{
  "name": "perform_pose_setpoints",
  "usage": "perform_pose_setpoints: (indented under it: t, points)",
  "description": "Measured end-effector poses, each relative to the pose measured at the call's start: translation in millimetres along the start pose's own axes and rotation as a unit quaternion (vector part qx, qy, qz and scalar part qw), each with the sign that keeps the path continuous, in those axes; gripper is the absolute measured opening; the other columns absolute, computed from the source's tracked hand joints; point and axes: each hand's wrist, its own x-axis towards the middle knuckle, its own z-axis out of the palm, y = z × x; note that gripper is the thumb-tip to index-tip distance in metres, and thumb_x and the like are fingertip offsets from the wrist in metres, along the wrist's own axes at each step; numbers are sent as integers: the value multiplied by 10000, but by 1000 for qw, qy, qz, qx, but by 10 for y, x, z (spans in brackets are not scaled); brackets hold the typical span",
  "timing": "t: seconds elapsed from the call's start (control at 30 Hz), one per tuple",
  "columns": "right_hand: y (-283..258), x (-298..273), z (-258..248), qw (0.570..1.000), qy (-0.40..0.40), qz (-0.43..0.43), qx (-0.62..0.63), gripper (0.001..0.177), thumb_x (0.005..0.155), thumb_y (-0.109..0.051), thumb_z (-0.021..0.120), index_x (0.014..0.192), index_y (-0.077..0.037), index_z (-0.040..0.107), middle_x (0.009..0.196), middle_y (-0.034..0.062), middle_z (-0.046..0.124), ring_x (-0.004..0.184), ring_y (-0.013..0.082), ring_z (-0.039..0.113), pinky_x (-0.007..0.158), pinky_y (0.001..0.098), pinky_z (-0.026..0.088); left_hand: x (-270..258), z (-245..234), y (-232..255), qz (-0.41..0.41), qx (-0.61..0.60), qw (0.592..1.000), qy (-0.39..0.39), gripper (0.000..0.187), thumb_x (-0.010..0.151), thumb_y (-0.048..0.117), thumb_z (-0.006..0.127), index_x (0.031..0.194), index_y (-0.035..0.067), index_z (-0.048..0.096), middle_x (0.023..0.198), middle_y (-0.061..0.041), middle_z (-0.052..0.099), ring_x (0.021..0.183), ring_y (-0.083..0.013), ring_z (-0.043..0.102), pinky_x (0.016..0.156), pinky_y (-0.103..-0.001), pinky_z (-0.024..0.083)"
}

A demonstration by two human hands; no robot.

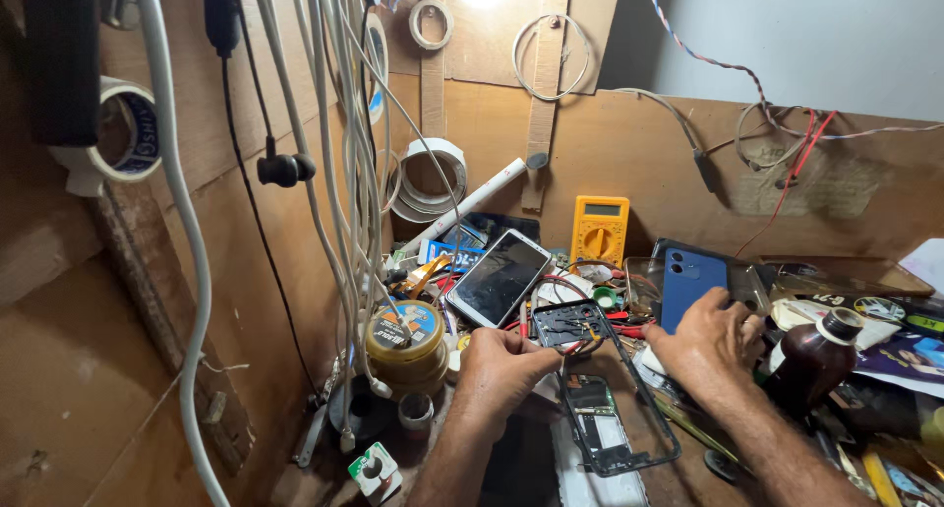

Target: The person removes a battery from a disassembled smartphone using a prying tool, then places the battery aside. They then pick up the phone's back cover and align it with the phone's frame.

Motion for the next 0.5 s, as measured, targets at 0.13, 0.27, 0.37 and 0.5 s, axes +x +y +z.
perform_pose_setpoints:
  t: [0.13, 0.27, 0.37, 0.5]
  points:
    - [5, 81, 2, 999, 39, 14, 17, 1120, 661, -468, 929, 1449, 92, 362, 1402, 345, 521, 1366, 466, 456, 1149, 539, 378, -8, -1, -10, 46, 59, 997, 36, 269, 704, 203, 878, 698, -22, 731, 597, -46, 644, 477, -99, 530, 434, -262, 447]
    - [75, 176, -73, 996, 49, 22, 73, 1157, 612, -431, 962, 1441, 117, 370, 1360, 362, 552, 1297, 470, 540, 1109, 518, 433, 55, -14, -76, 61, 81, 993, 54, 210, 696, 173, 859, 689, -2, 744, 598, -23, 663, 501, -77, 551, 453, -242, 445]
    - [96, 156, -138, 995, 43, 20, 89, 1213, 555, -438, 993, 1446, 102, 373, 1389, 336, 541, 1292, 440, 554, 1068, 504, 473, 80, -26, -97, 45, 61, 996, 48, 206, 696, 157, 847, 684, -7, 725, 603, -29, 662, 496, -90, 565, 443, -263, 482]
    - [60, 50, -279, 996, 30, 18, 85, 1195, 558, -436, 991, 1460, 71, 392, 1405, 298, 560, 1293, 410, 573, 1060, 489, 497, 59, 6, -82, 20, 32, 999, 33, 190, 706, 137, 812, 676, -14, 702, 625, -54, 673, 509, -125, 620, 461, -314, 547]
